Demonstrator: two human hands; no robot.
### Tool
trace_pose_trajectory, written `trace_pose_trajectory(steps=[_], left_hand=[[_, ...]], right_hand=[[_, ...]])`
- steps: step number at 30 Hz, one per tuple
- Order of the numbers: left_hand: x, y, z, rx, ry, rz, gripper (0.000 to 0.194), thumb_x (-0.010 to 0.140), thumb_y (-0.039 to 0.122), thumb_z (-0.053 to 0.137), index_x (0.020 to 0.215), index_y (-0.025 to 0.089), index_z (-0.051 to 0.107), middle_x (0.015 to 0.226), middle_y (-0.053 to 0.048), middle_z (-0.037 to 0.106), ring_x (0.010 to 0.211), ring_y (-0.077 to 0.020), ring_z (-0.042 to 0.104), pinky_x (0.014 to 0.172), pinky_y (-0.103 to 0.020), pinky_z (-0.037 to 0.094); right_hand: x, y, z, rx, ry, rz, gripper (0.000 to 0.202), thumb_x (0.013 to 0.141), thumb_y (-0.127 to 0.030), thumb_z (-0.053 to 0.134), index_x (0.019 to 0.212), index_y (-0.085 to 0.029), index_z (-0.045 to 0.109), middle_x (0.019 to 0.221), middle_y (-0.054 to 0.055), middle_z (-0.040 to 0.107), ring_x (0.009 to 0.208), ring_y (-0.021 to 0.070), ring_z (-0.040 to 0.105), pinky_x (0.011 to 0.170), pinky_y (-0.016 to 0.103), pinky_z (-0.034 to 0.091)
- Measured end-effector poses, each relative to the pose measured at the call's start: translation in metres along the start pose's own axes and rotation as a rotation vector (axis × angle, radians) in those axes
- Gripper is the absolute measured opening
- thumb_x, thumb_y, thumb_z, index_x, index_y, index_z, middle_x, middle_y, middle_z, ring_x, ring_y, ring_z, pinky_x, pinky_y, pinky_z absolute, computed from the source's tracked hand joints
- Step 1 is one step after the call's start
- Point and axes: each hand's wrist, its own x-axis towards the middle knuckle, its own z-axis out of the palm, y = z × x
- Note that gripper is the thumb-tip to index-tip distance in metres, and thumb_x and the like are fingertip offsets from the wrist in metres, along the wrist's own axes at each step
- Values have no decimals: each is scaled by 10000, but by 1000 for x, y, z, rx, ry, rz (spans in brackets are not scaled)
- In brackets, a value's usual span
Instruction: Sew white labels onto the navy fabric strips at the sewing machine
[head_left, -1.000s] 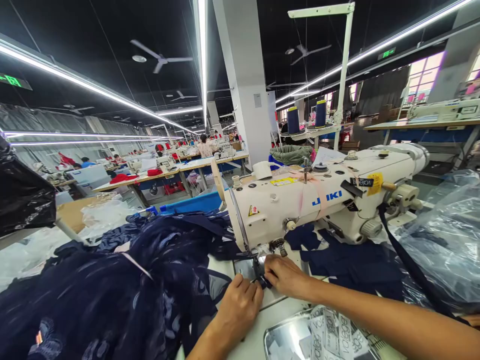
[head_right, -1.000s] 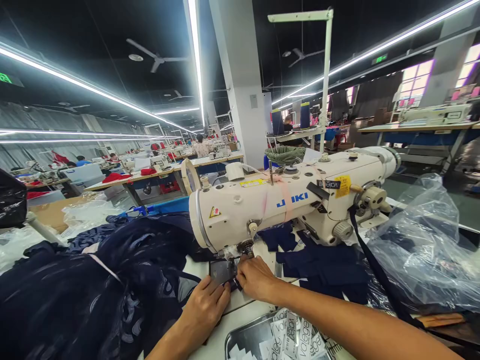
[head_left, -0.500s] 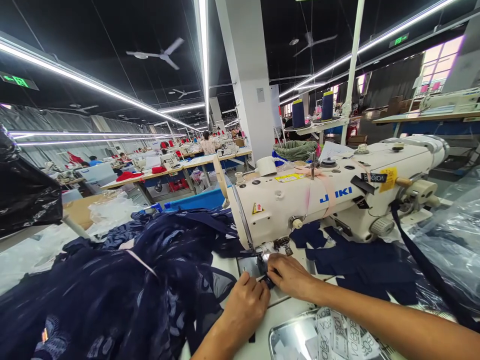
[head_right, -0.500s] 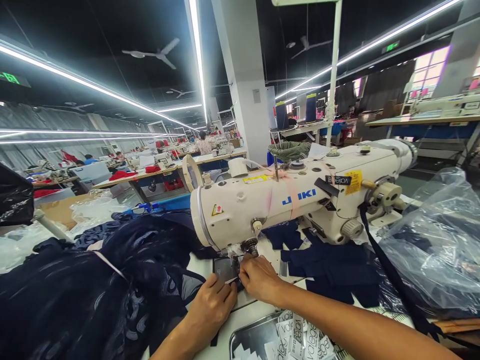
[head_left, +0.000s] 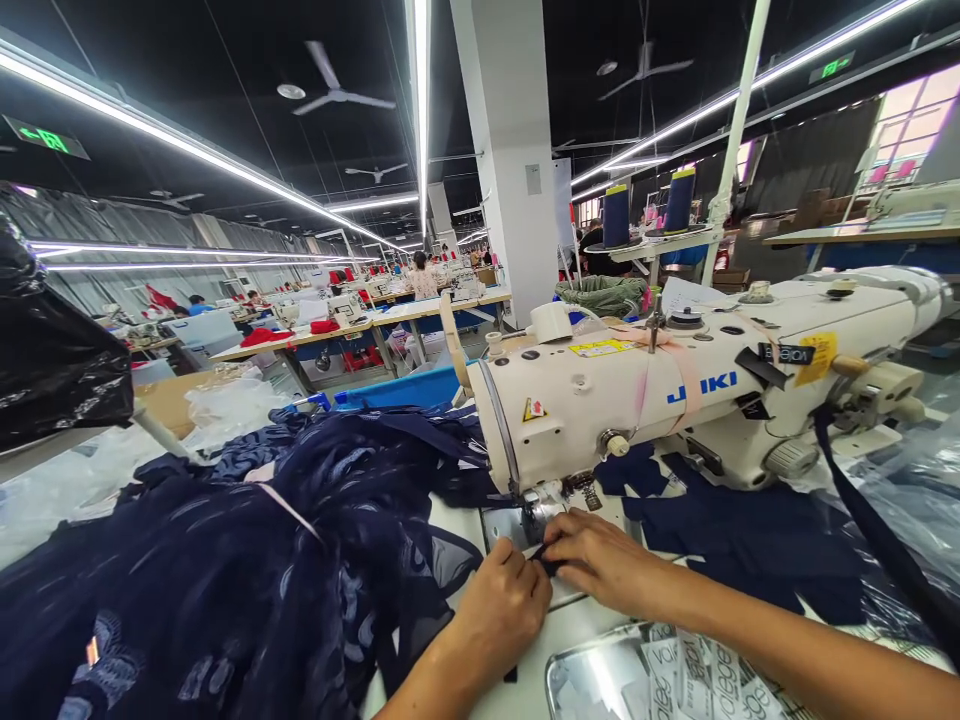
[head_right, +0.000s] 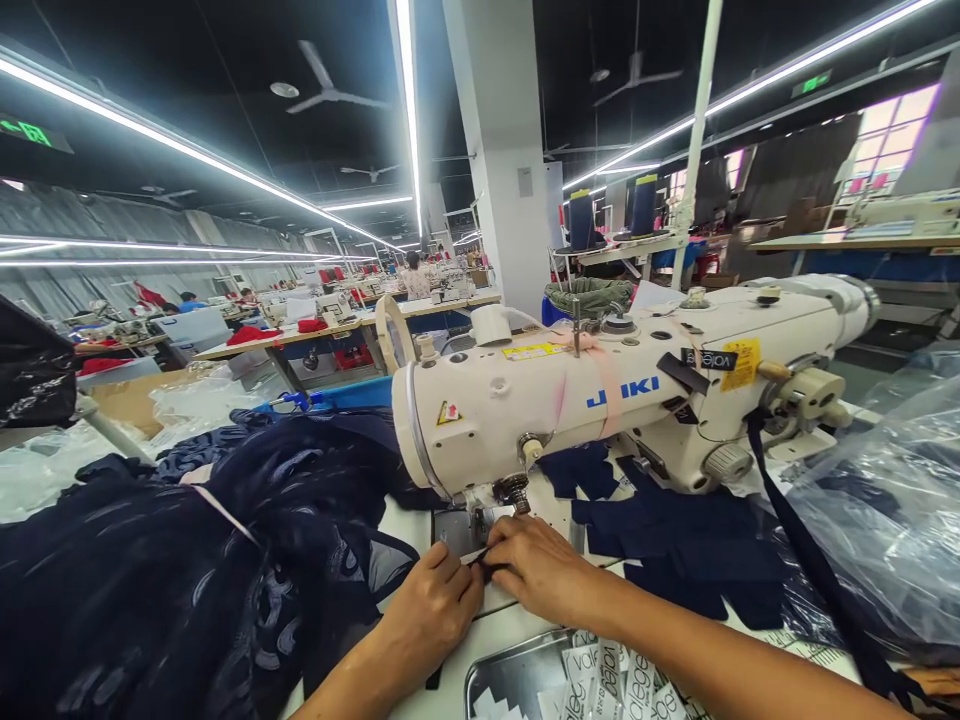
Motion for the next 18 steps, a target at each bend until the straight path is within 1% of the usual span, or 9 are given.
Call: trace_pose_trajectory(steps=[2,4,7,9,11,13,15,18], left_hand=[[1,0,-1,-11,-1,4,238,793,-1,363,674,115,533,545,-15,514,494,-145,460,566,-297,325],[1,-2,-4,-38,-11,-9,227,786,-3,377,669,118,529,549,-10,509,497,-138,457,571,-296,334],[-2,-9,-14,-125,-59,-78,167,756,39,458,633,139,513,602,-17,537,559,-150,492,589,-307,357],[-7,-13,-20,-211,-79,-145,127,731,92,521,621,155,514,689,-29,584,669,-177,538,644,-333,385],[-12,-15,-24,-305,-75,-185,95,734,126,541,650,171,534,830,-35,628,829,-200,559,776,-385,393],[-15,-14,-23,-394,-82,-190,93,750,110,520,707,185,553,961,-26,637,961,-186,543,909,-400,353],[-14,-9,-17,-458,-107,-205,133,747,68,494,754,185,557,1021,-28,636,997,-158,543,956,-360,347],[-6,0,-6,-485,-120,-290,173,720,15,477,743,172,548,1007,-50,647,938,-151,580,907,-313,412]], right_hand=[[-5,-6,5,-167,7,-33,193,773,-64,510,863,-174,640,971,50,586,908,199,519,801,313,415],[-7,-13,12,-354,19,-59,193,750,-26,499,850,-136,623,944,85,583,899,228,517,773,345,436],[-7,-18,19,-544,29,-125,163,692,-26,554,833,-91,603,871,114,573,851,252,523,711,355,459],[-5,-15,17,-589,8,-210,158,679,-42,574,830,-84,597,827,108,567,814,240,525,678,334,464],[-2,-9,9,-599,-41,-320,172,683,-47,569,849,-84,592,820,102,569,787,220,527,664,314,464],[2,0,1,-609,-77,-411,197,694,-41,550,881,-89,588,839,95,578,781,206,531,665,302,465],[6,9,-5,-628,-77,-455,211,714,-32,525,904,-97,588,865,91,590,797,204,543,668,297,468],[10,19,-9,-642,-54,-449,227,742,-26,498,935,-104,589,925,100,606,818,208,569,652,292,482]])
